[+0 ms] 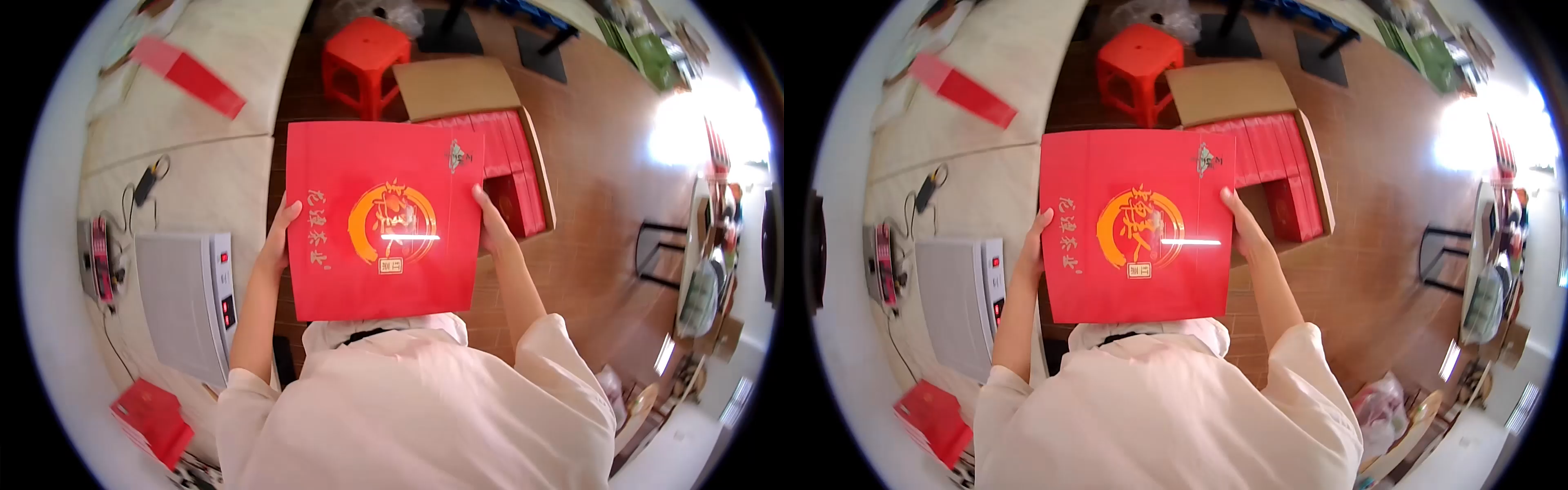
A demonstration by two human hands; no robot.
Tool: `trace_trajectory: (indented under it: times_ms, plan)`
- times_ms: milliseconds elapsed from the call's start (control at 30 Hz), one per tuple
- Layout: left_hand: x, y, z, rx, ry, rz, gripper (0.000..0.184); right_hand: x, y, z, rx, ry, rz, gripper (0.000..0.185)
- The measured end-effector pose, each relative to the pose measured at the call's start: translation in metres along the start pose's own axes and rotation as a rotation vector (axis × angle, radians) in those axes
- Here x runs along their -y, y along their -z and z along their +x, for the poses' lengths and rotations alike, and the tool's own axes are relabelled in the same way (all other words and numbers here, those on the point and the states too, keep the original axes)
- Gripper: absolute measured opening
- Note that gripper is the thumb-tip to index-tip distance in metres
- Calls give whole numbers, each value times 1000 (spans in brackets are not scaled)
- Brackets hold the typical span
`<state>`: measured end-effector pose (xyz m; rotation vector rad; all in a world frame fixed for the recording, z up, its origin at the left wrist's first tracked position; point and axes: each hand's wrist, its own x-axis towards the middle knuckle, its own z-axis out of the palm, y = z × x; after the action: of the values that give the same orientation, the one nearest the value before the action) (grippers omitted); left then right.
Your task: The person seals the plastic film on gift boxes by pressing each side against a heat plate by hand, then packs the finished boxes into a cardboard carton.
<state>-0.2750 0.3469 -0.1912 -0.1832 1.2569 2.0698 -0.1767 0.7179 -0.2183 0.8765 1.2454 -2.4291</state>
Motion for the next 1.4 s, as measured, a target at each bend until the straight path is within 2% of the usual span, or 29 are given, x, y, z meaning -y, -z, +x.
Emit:
trace_trajectory:
  times_ms: [33,100,167,233,267,300,367,433,467,567,633,700,833,1067,1233,1333,1400]
  plan:
    - [6,-3,15,21,42,19,64,0,1,-9,-35,1,36,72]
    - [27,7,41,-32,126,-40,47,-9,-6,-30,-97,113,-88,71]
    - [50,17,73,24,245,-41,50,-21,5,-31,-181,139,44,73]
    - [70,6,109,-32,480,21,56,-23,20,-33,-287,328,52,78]
    - [102,7,132,46,365,183,66,-17,28,-40,-329,376,9,85]
    - [124,0,149,56,398,178,66,-9,47,-39,-427,391,-131,88]
    - [156,-7,157,25,324,757,70,9,64,-49,-527,424,-411,90]
    - [177,6,154,51,376,767,68,7,104,-32,-702,583,-878,92]
    - [184,16,146,22,471,704,66,10,119,-28,-777,546,-1082,95]
    - [202,58,115,-78,630,650,58,6,190,10,-798,473,-1320,93]
    - [210,93,98,-249,767,624,50,1,235,40,-789,434,-1313,92]
    - [212,128,75,-331,791,649,47,-7,275,64,-756,478,-1389,92]
    - [199,144,52,-484,825,685,38,-20,307,100,-712,392,-1462,94]
    - [206,122,66,-448,820,719,40,-30,338,132,-685,312,-1516,95]
    - [211,90,84,-312,838,727,42,-23,345,130,-685,286,-1505,96]
    - [205,83,86,-309,852,764,40,-17,343,125,-658,162,-1508,98]
    - [203,85,87,-308,849,778,39,-22,343,129,-663,158,-1520,99]
